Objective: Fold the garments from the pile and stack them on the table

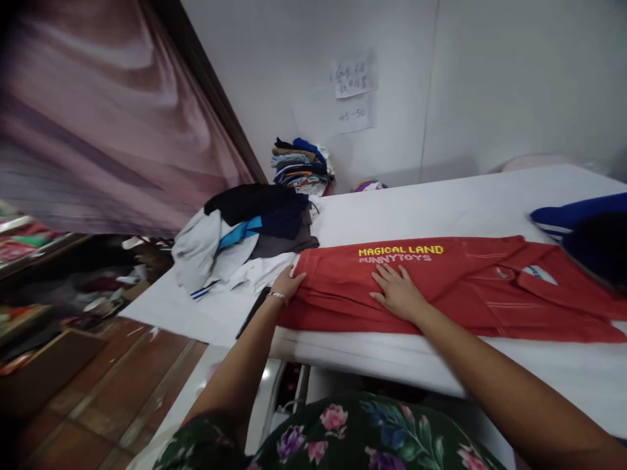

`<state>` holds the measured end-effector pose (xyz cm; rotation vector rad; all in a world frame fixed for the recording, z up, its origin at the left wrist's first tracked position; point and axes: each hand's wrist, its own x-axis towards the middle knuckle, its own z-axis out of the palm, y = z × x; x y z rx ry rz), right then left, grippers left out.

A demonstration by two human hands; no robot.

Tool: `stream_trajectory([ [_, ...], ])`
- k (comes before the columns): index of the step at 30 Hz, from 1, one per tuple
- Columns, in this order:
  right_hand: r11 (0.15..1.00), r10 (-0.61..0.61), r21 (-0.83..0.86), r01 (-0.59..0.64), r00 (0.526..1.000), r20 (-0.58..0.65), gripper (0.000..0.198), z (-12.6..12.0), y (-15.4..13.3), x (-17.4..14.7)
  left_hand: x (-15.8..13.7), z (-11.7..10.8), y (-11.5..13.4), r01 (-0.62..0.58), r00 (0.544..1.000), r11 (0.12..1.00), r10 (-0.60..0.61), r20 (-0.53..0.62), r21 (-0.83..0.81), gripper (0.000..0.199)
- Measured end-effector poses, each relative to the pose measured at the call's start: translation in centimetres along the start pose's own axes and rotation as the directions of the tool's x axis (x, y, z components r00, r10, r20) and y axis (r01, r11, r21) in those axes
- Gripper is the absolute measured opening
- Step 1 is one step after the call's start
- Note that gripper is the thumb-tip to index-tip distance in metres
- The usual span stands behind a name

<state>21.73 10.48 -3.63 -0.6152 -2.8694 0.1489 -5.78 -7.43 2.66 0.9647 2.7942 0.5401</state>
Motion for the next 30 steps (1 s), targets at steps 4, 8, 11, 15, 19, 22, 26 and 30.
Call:
stream_trajectory([
  [4,1.0,0.014,-0.008,-0.014,1.0,0.004,0.063,0.5,0.2,-0.1,-1.6,0.9,2.3,-0.122,0.992,0.984,0.122,0.011,0.129,0.059],
  [8,1.0,0.022,0.004,-0.022,1.0,0.006,0.063,0.4,0.3,-0.3,-3.2,2.8,3.9,-0.277,0.96,0.927,0.259,0.105,0.253,0.067],
  [11,1.0,0.013,0.01,-0.013,1.0,0.008,0.062,0.2,0.3,-0.5,-3.1,3.5,3.3,-0.28,0.958,0.924,0.252,0.136,0.259,0.066],
  [15,0.999,0.019,0.033,-0.02,0.999,0.025,0.061,0.1,0.3,-0.6,-2.4,3.0,2.6,-0.237,0.968,0.943,0.209,0.14,0.235,0.06],
  [19,0.998,0.019,0.066,-0.02,1.0,0.014,0.058,0.1,0.2,-0.4,-1.5,2.4,4.4,-0.196,0.981,0.944,0.186,0.064,0.266,0.061],
  [22,0.998,0.023,0.061,-0.023,1.0,0.005,0.057,-0.1,0.0,-0.4,-0.4,2.8,6.4,-0.324,0.944,0.905,0.326,0.041,0.276,0.065],
  [26,0.998,0.022,0.065,-0.024,1.0,0.022,0.059,-0.6,-0.3,-0.6,1.3,4.3,7.4,-0.396,0.915,0.878,0.35,0.201,0.271,0.071],
  [30,0.995,0.026,0.093,-0.033,0.997,0.071,0.064,-1.2,0.4,0.5,2.2,5.4,6.8,-0.382,0.919,0.874,0.323,0.225,0.302,0.073],
])
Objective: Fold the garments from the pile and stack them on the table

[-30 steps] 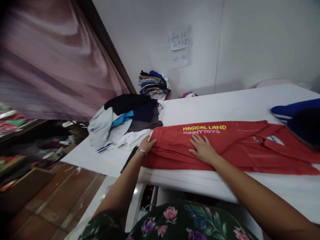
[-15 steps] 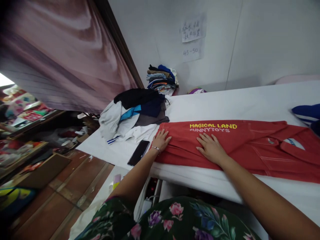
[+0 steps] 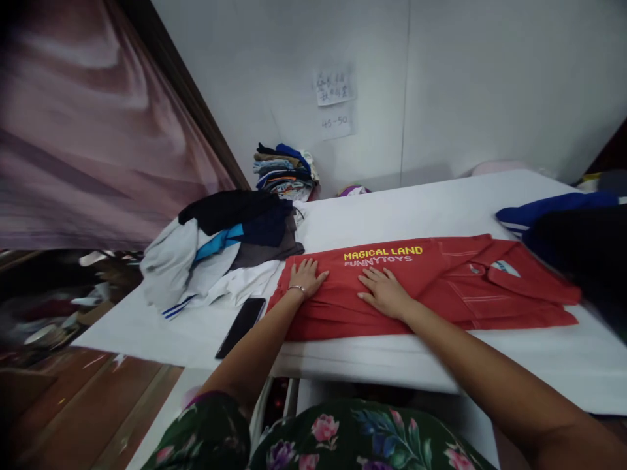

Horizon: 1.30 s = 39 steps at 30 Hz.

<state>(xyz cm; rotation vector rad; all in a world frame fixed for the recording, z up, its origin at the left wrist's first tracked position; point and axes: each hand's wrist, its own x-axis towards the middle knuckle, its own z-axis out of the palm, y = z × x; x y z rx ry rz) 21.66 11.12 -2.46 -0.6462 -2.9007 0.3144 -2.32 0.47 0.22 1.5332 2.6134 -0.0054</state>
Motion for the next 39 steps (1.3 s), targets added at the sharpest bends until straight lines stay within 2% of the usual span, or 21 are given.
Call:
stream_trajectory([
  [3,0.998,0.065,-0.021,-0.064,0.997,0.031,0.067,-1.1,2.9,1.8,0.0,0.2,-0.3,-0.004,1.0,1.0,0.004,-0.025,0.013,0.072],
  [6,0.971,0.233,-0.066,-0.228,0.97,0.073,0.066,-2.8,8.3,2.4,0.1,0.1,-0.3,-0.005,0.999,0.999,0.006,-0.042,0.033,0.07],
  [10,0.88,0.466,-0.112,-0.461,0.885,0.018,0.063,-4.3,15.5,-0.2,0.2,0.1,-0.3,-0.008,0.999,0.999,0.01,-0.035,0.043,0.069],
  [13,0.798,0.596,-0.098,-0.595,0.803,-0.018,0.065,-4.3,18.4,-2.3,0.2,0.2,-0.4,-0.013,0.999,0.999,0.015,-0.048,0.048,0.068],
  [15,0.775,0.625,-0.091,-0.625,0.78,-0.041,0.066,-4.0,19.1,-3.0,0.3,0.3,-0.4,-0.018,0.998,0.999,0.021,-0.058,0.05,0.067],
  [22,0.773,0.624,-0.106,-0.626,0.78,-0.047,0.065,-3.0,19.5,-2.8,0.9,-0.7,0.5,0.048,0.999,0.998,-0.049,0.01,0.033,0.071],
  [25,0.771,0.626,-0.105,-0.628,0.778,-0.058,0.065,-2.9,19.6,-2.8,1.7,-0.8,2.0,-0.033,0.998,0.999,0.034,-0.061,0.005,0.07],
  [27,0.775,0.621,-0.104,-0.623,0.782,-0.061,0.065,-3.0,19.6,-2.9,2.3,-0.5,2.8,-0.096,0.994,0.995,0.095,-0.049,-0.018,0.07],
  [31,0.789,0.605,-0.091,-0.607,0.795,-0.05,0.063,-3.7,19.4,-2.7,3.1,0.5,3.3,-0.089,0.995,0.996,0.09,0.044,-0.029,0.073],
  [35,0.802,0.578,-0.109,-0.587,0.809,-0.108,0.047,-5.0,20.4,-2.1,3.2,0.8,3.1,-0.101,0.994,0.995,0.101,0.032,-0.006,0.073],
  [37,0.779,0.597,-0.13,-0.613,0.789,-0.143,0.043,-5.8,21.6,-1.9,3.1,0.7,3.0,-0.099,0.995,0.995,0.099,0.028,-0.005,0.072],
  [39,0.738,0.644,-0.137,-0.66,0.751,-0.147,0.045,-6.5,23.1,-1.9,3.0,0.6,3.0,-0.092,0.995,0.996,0.093,0.029,-0.006,0.072],
])
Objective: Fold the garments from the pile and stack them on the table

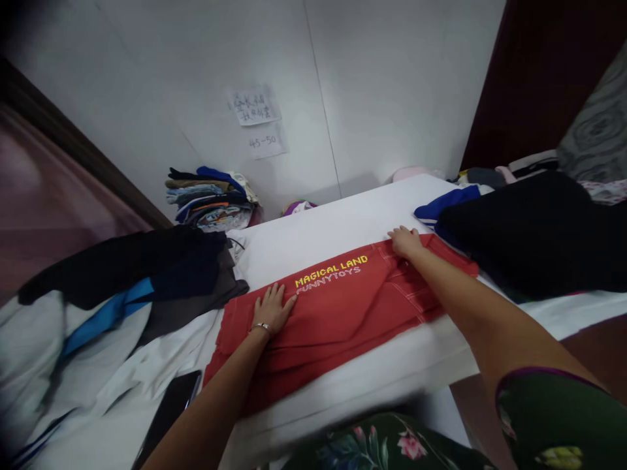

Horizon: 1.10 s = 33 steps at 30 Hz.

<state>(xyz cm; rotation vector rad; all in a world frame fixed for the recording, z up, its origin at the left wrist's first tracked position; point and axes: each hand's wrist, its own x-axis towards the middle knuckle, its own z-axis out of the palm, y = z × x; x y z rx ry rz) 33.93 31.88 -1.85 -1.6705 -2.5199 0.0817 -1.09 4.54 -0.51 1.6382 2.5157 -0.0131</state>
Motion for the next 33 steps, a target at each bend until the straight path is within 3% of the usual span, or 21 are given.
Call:
stream_trajectory([
  [4,0.996,0.083,0.009,-0.084,0.993,0.085,0.048,-0.3,3.0,1.6,0.0,-0.1,0.1,0.009,1.0,1.0,-0.009,0.011,0.002,0.072],
  [11,0.994,0.066,0.083,-0.076,0.99,0.123,0.056,-1.0,6.2,2.1,0.1,-0.2,0.0,0.012,1.0,1.0,-0.012,-0.001,0.023,0.071],
  [15,0.988,0.132,0.069,-0.14,0.985,0.107,0.043,-1.5,6.8,2.0,0.1,-0.2,0.0,0.009,1.0,0.999,-0.009,-0.004,0.04,0.069],
  [18,0.981,0.183,0.051,-0.186,0.982,0.055,0.032,-1.5,6.5,1.6,0.0,-0.3,0.1,0.014,1.0,0.999,-0.014,-0.003,0.052,0.069],
  [22,0.969,0.246,0.042,-0.245,0.969,-0.027,0.034,-0.8,5.6,0.8,-0.1,-0.3,0.1,0.017,1.0,0.998,-0.017,-0.005,0.063,0.07],
  [27,0.953,0.303,0.038,-0.301,0.953,-0.031,0.032,-1.0,4.9,0.5,-0.1,-0.3,0.1,0.012,1.0,0.998,-0.012,-0.004,0.062,0.069],
  [30,0.958,0.285,0.034,-0.284,0.957,-0.057,0.033,-1.6,4.1,0.2,0.0,-0.3,0.1,0.012,1.0,0.999,-0.011,-0.01,0.047,0.07],
  [33,0.981,0.195,0.033,-0.192,0.974,-0.118,0.041,-1.6,1.8,-1.2,0.0,-0.3,0.2,0.012,1.0,0.999,-0.012,-0.01,0.036,0.07],
])
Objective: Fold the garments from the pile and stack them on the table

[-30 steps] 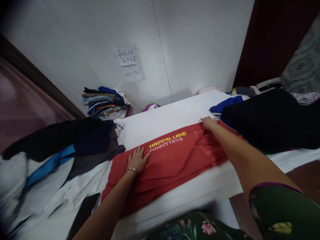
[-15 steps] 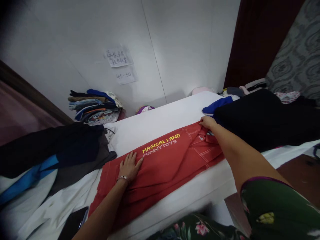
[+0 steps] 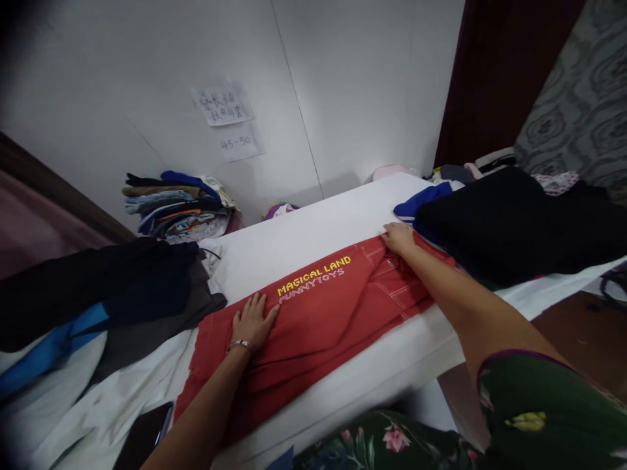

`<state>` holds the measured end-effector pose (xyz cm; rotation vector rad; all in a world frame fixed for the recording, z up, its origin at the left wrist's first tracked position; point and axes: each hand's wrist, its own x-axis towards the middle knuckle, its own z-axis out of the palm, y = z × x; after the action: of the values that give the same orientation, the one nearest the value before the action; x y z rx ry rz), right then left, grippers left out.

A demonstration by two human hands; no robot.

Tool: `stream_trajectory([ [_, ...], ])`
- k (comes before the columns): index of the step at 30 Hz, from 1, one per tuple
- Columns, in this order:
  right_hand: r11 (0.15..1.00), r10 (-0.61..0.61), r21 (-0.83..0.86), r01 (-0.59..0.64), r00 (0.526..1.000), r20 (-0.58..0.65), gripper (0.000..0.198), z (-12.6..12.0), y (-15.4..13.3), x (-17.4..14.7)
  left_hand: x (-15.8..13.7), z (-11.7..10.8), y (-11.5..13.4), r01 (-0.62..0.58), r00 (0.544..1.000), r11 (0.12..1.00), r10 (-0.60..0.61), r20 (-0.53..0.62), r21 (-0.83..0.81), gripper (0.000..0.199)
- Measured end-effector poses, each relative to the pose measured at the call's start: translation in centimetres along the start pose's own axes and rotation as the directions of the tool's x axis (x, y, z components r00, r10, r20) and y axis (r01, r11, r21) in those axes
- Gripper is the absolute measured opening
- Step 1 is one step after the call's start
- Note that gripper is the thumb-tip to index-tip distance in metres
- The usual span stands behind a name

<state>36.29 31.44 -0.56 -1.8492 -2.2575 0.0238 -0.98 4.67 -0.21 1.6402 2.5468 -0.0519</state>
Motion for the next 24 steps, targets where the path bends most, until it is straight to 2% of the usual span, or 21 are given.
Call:
stream_trajectory([
  [2,0.989,-0.142,0.04,0.142,0.99,-0.006,0.045,0.3,-1.8,-2.1,0.0,0.0,0.0,0.001,1.0,1.0,-0.001,0.001,-0.001,0.07],
  [5,0.907,-0.4,0.169,0.385,0.914,0.067,0.049,1.0,-4.2,-5.6,0.1,0.1,0.0,0.0,1.0,1.0,0.0,-0.009,0.005,0.068],
  [7,0.869,-0.472,0.223,0.441,0.874,0.113,0.052,1.3,-4.8,-7.2,0.2,0.1,0.0,-0.004,1.0,1.0,0.004,-0.016,0.007,0.067],
  [10,0.896,-0.434,0.155,0.415,0.894,0.113,0.056,1.1,-4.0,-8.3,0.2,0.0,0.0,-0.004,1.0,1.0,0.004,-0.019,0.006,0.067],
  [14,0.933,-0.359,-0.019,0.36,0.932,0.045,0.057,0.1,-1.3,-9.1,0.1,-0.1,0.0,-0.002,1.0,1.0,0.002,-0.018,-0.002,0.069],
  [16,0.936,-0.349,-0.046,0.349,0.937,0.009,0.057,-0.2,-0.3,-10.2,0.2,-0.1,0.1,-0.003,1.0,1.0,0.003,-0.013,-0.004,0.07],
  [20,0.885,-0.458,0.093,0.456,0.889,-0.011,0.058,0.0,-0.1,-13.9,0.3,0.0,0.1,0.003,1.0,1.0,-0.003,0.001,-0.004,0.072],
  [24,0.855,-0.457,0.29,0.431,0.889,0.026,0.057,0.0,-0.4,-16.7,0.4,0.0,0.1,0.0,1.0,1.0,0.0,-0.015,-0.005,0.072],
])
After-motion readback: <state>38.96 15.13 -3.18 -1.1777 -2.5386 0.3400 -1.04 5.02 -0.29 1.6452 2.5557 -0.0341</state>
